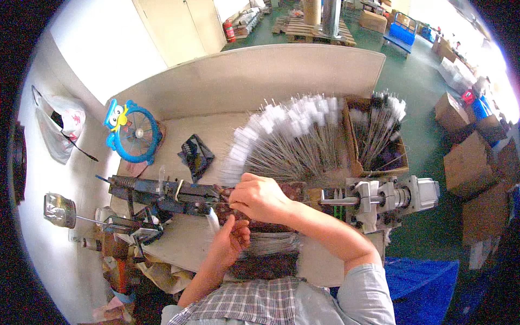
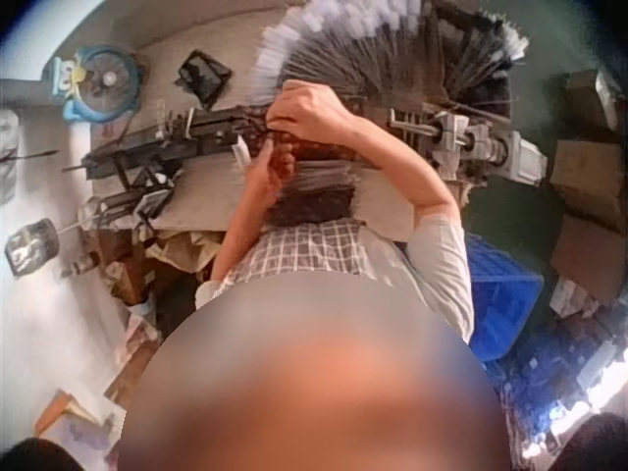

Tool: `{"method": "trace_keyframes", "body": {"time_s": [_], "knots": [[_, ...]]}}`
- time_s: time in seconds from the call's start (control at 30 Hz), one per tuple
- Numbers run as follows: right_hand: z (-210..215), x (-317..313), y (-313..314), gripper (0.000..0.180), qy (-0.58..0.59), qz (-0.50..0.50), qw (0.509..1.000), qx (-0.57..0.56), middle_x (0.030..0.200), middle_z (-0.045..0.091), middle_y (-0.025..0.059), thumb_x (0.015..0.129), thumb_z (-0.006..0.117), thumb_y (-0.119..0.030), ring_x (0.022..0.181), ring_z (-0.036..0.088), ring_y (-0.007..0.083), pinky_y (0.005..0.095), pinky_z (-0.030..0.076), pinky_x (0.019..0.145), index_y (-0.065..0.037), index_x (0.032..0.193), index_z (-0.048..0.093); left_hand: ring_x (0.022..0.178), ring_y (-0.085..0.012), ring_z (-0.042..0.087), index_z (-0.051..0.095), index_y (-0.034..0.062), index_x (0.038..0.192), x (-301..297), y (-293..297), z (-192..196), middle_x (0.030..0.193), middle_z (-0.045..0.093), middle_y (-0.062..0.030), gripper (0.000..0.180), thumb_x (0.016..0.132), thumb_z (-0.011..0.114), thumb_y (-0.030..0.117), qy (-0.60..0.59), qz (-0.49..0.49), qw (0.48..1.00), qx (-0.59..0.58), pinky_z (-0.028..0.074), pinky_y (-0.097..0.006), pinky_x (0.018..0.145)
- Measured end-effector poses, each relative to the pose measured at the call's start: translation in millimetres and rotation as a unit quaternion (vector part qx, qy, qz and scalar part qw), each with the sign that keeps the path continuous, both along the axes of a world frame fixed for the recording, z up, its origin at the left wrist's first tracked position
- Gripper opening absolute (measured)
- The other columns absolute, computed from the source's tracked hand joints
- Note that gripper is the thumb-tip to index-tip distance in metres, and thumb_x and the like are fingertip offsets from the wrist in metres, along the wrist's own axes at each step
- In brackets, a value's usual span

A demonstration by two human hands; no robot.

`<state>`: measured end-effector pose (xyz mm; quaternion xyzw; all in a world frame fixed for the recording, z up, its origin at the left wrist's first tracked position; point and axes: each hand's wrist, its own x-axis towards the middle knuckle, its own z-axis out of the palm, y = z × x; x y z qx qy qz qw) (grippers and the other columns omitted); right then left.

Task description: The person assembles small cleaning brushes by hand using a manufacturing machine, taking brush handles and brushes from containers and finishing them on the machine.

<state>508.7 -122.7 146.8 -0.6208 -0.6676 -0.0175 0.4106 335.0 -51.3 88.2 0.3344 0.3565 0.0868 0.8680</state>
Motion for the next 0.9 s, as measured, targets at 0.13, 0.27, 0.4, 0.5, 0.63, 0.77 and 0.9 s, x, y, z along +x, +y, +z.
{"method": "trace_keyframes", "body": {"time_s": [0.13, 0.27, 0.4, 0.5, 0.63, 0.77, 0.9], "knots": [[-10, -21, 33, 0.008, -0.009, -0.073, 0.997, -0.015, 0.068, 0.059, 0.0007, 0.067, 0.066, -0.016, 0.071, 0.055, 0.021, 0.0321, 0.048, 0.061, -0.01, 0.071, 0.063, 0.059, -0.0178, 0.05, 0.063, 0.0048, 0.08, -33, 38, -22, 0.067, 0.056, -0.0024, 0.045, 0.087, 0.05, 0.047, -0.073, 0.093, 0.953, -0.277, 0.043, -0.032, 0.057], [-11, -26, 43, 0.007, -0.008, -0.088, 0.996, -0.029, 0.067, 0.058, 0.0009, 0.066, 0.066, -0.015, 0.07, 0.055, 0.0216, 0.0332, 0.048, 0.062, -0.01, 0.07, 0.062, 0.061, -0.0183, 0.052, 0.061, 0.0083, 0.071, -41, 60, -1, 0.065, 0.054, -0.0023, 0.043, 0.085, 0.052, 0.048, -0.151, 0.115, 0.967, -0.167, 0.043, -0.033, 0.057], [-6, -26, 43, 0.006, -0.041, -0.1, 0.991, -0.083, 0.066, 0.058, 0.0011, 0.066, 0.064, -0.015, 0.071, 0.055, 0.0218, 0.0338, 0.047, 0.063, -0.01, 0.068, 0.063, 0.055, -0.0129, 0.056, 0.063, 0.0044, 0.066, -10, 42, 20, 0.058, 0.057, -0.0046, 0.038, 0.085, 0.056, 0.036, -0.006, 0.023, 0.967, 0.253, 0.046, -0.029, 0.053], [-5, -27, 43, 0.007, -0.041, -0.098, 0.988, -0.111, 0.067, 0.058, 0.0012, 0.067, 0.064, -0.017, 0.072, 0.055, 0.0221, 0.0333, 0.046, 0.063, -0.01, 0.069, 0.063, 0.055, -0.011, 0.055, 0.065, 0.0008, 0.069, -11, 46, 2, 0.061, 0.06, -0.0042, 0.035, 0.082, 0.062, 0.034, 0.1, -0.105, 0.894, 0.424, 0.044, -0.028, 0.053], [-1, -27, 38, 0.007, -0.049, -0.088, 0.989, -0.112, 0.069, 0.059, 0.0025, 0.069, 0.063, -0.015, 0.074, 0.055, 0.0228, 0.0336, 0.046, 0.065, -0.009, 0.072, 0.063, 0.057, -0.0107, 0.055, 0.065, -0.001, 0.076, -9, 48, -17, 0.067, 0.063, -0.0036, 0.031, 0.08, 0.065, 0.03, 0.119, -0.085, 0.864, 0.481, 0.043, -0.028, 0.054], [11, -26, 14, 0.009, -0.034, -0.106, 0.994, -0.017, 0.078, 0.059, 0.0063, 0.071, 0.06, -0.011, 0.075, 0.057, 0.024, 0.034, 0.048, 0.066, -0.007, 0.079, 0.062, 0.062, -0.0132, 0.057, 0.06, 0.0013, 0.087, 6, 31, -4, 0.074, 0.062, -0.0053, 0.023, 0.082, 0.062, 0.023, -0.022, -0.003, 0.957, 0.289, 0.046, -0.028, 0.058], [3, -30, -22, 0.016, 0.007, -0.072, 0.997, -0.029, 0.082, 0.059, 0.0089, 0.073, 0.058, -0.009, 0.074, 0.059, 0.0256, 0.0351, 0.05, 0.064, -0.005, 0.089, 0.059, 0.061, -0.0147, 0.058, 0.054, 0.0033, 0.088, 12, 13, -15, 0.073, 0.059, -0.0049, 0.014, 0.081, 0.06, 0.013, -0.068, 0.079, 0.99, 0.097, 0.048, -0.029, 0.056]]}}
